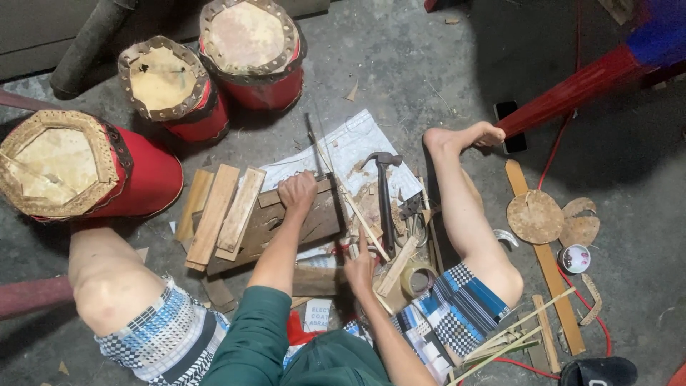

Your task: Fitting and shaping wooden strips onto a wooden frame using a hammer and a cutting tool while sitting on the floor.

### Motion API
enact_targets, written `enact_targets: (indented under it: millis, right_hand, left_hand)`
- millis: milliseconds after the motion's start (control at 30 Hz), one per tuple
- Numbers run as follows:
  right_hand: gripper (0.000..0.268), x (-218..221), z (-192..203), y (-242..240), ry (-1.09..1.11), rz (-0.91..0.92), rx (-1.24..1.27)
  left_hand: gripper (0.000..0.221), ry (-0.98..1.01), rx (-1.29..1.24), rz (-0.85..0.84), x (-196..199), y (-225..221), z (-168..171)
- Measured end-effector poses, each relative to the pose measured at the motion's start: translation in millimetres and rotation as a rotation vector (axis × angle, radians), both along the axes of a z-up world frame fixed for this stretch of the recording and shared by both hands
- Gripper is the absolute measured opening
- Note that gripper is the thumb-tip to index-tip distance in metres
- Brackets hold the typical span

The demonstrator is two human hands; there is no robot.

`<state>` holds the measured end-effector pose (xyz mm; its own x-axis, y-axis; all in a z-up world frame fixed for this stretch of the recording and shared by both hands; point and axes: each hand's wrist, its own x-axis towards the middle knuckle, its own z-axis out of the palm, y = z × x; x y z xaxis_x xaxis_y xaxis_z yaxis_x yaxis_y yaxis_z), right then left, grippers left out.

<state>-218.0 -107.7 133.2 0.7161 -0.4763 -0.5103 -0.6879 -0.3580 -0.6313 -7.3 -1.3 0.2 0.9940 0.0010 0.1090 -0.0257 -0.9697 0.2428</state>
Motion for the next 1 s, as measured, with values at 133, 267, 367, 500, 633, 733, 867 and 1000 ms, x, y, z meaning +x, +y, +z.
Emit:
enact_targets:
  millis: [133, 267, 367, 500, 633, 733, 867, 1000]
  right_hand:
    - [0.084, -3.5, -2.9, 0.4, 0.006, -0.067, 0.073]
    - [0.090, 5.3, 8.9, -1.5, 0.061, 0.001, 0.018]
    - [0.083, 16.4, 13.7, 0.2, 0.050, 0.004, 0.009]
    - [0.090, -5.4, 23.7, 5.1, 0.022, -0.029, 0.140]
    - [0.092, -39.0, -14.2, -0.5, -0.031, 0.001, 0.148]
    - [0.082, 8.0, -37.3, -5.0, 0.086, 0.083, 0.016]
    - [0.087, -10.9, -29.7, -3.3, -0.019, 0.030, 0.085]
    - [0.091, -48.6, -34.6, -8.6, -0.016, 0.045, 0.053]
  left_hand:
    - [0.041, 0.018, -0.007, 0.006, 0.4, 0.5, 1.0]
    - [0.044, 0.104, 0.001, 0.020, 4.4, 0.4, -12.3]
    - [0.042, 0.072, -0.020, 0.012, 0.4, 1.3, -20.1]
    - [0.037, -0.066, -0.006, -0.025, 4.5, 1.8, -9.1]
    - [0.047, 0.218, -0.123, 0.077, 6.5, -1.2, -2.9]
    - [0.043, 0.016, -0.061, 0.017, -0.6, 1.9, -12.0]
    - [0.042, 0.045, -0.060, 0.019, 4.1, 0.6, 7.0]
    - [0.044, 0.089, -0.086, 0.010, -3.2, 1.4, 5.7]
